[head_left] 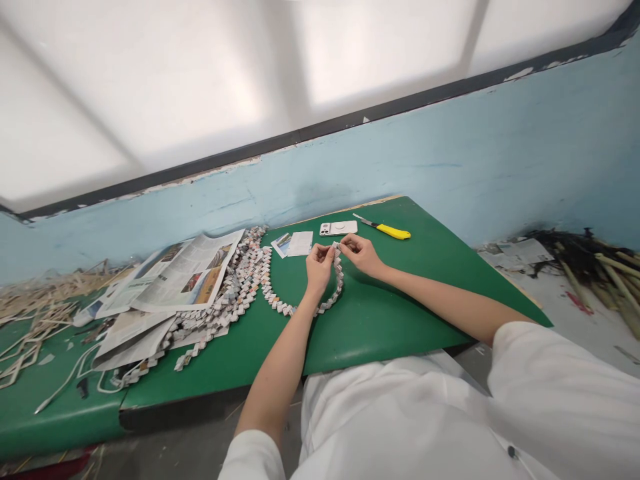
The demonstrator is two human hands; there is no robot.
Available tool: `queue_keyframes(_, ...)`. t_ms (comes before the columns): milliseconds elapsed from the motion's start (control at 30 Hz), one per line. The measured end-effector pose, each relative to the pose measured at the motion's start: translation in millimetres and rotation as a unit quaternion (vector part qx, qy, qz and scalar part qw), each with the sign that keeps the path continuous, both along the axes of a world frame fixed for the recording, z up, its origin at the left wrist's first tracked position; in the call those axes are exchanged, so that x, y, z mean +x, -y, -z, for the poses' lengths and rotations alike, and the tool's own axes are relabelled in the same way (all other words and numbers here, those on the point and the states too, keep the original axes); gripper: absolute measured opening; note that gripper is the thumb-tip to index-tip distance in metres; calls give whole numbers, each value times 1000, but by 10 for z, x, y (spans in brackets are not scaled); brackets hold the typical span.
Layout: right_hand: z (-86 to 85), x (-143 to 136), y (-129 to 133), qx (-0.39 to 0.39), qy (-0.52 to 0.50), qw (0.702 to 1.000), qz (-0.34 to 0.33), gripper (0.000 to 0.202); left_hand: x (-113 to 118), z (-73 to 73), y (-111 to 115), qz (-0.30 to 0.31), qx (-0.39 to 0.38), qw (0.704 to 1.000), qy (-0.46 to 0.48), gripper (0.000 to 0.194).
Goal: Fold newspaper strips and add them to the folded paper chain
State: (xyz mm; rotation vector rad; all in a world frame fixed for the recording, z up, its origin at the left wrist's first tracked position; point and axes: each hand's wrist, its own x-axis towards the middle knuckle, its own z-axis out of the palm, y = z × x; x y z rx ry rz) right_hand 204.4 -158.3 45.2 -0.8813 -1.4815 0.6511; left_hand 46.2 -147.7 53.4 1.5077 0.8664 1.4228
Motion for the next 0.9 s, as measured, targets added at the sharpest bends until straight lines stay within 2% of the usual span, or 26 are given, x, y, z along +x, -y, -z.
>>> queue_keyframes(400, -48, 33, 32, 29, 56, 998, 26, 37, 16, -48, 95, -42, 30, 998, -31, 37)
queue_keyframes(633, 17, 39, 10, 33, 80, 996, 30, 36, 0, -45, 92, -37, 53, 996, -66, 35)
queue_keyframes(900, 54, 85, -37, 37, 131, 990, 32, 37, -24, -22, 65, -31, 43, 997, -58, 27)
